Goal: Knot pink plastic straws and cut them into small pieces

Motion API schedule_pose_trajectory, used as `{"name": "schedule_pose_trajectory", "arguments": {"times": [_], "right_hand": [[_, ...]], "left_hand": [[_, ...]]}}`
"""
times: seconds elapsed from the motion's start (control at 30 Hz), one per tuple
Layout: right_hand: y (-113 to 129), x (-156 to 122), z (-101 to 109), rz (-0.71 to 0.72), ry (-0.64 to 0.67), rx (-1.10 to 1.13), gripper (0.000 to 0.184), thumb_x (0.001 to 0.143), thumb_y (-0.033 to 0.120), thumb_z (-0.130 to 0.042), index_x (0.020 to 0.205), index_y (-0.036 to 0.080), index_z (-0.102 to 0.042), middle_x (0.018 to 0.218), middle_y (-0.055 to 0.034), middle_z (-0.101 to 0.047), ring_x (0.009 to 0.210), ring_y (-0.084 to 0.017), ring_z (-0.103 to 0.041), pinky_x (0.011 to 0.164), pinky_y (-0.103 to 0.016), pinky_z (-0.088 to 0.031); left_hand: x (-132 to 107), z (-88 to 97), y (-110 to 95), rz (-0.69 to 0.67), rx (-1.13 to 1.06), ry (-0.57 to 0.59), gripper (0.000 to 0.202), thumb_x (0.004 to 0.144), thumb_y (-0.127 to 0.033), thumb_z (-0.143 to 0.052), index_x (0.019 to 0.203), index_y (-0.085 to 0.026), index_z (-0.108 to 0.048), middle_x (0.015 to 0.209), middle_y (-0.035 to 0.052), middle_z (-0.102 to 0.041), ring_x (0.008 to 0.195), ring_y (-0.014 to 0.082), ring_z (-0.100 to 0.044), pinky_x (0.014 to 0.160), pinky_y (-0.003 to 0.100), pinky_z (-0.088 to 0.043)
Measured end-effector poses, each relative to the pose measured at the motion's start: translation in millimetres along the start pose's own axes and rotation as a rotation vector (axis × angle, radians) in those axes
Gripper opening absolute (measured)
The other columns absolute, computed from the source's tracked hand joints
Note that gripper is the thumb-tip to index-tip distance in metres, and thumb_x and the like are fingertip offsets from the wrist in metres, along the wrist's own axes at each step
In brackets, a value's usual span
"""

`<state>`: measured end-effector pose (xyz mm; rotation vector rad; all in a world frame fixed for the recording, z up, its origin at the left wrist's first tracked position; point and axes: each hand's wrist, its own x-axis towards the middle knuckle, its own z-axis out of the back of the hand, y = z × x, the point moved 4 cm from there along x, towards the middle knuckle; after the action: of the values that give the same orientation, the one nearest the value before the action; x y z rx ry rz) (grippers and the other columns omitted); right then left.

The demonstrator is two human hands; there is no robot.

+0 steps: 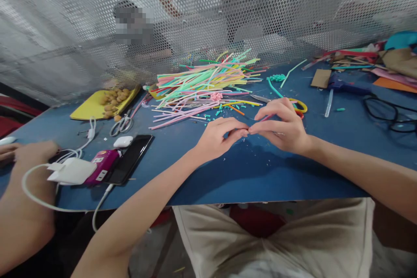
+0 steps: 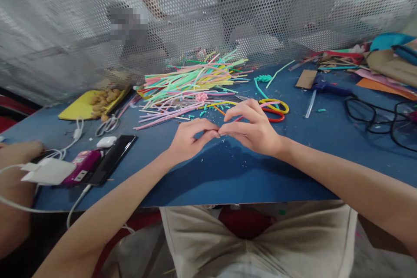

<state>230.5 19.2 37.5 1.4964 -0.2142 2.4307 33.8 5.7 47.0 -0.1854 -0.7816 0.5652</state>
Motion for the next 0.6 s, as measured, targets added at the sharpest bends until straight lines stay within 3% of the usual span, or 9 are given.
{"name": "schedule_pose_trajectory", "arguments": {"times": [0.33, 0.6], "right_hand": [[4.4, 6.6, -1.9, -0.106, -0.014, 0.144, 0.015, 0.082, 0.021, -0.078, 0.096, 0.025, -0.074, 0.087, -0.0023, -0.073, 0.079, -0.018, -0.067, 0.075, -0.036, -0.053], [18.4, 10.3, -2.5, -0.295, -0.067, 0.252, 0.01, 0.082, 0.019, -0.076, 0.091, 0.022, -0.075, 0.082, -0.0038, -0.074, 0.074, -0.017, -0.068, 0.064, -0.03, -0.057]], "left_hand": [[-0.9, 1.1, -6.3, 0.01, 0.037, -0.07, 0.013, 0.099, -0.027, -0.059, 0.097, -0.017, -0.068, 0.082, 0.0019, -0.071, 0.068, 0.0093, -0.063, 0.066, 0.021, -0.049], [-2.6, 4.8, -17.2, -0.194, 0.288, -0.211, 0.004, 0.097, -0.019, -0.061, 0.1, -0.019, -0.062, 0.086, 0.002, -0.072, 0.077, 0.0107, -0.067, 0.066, 0.021, -0.047]]}}
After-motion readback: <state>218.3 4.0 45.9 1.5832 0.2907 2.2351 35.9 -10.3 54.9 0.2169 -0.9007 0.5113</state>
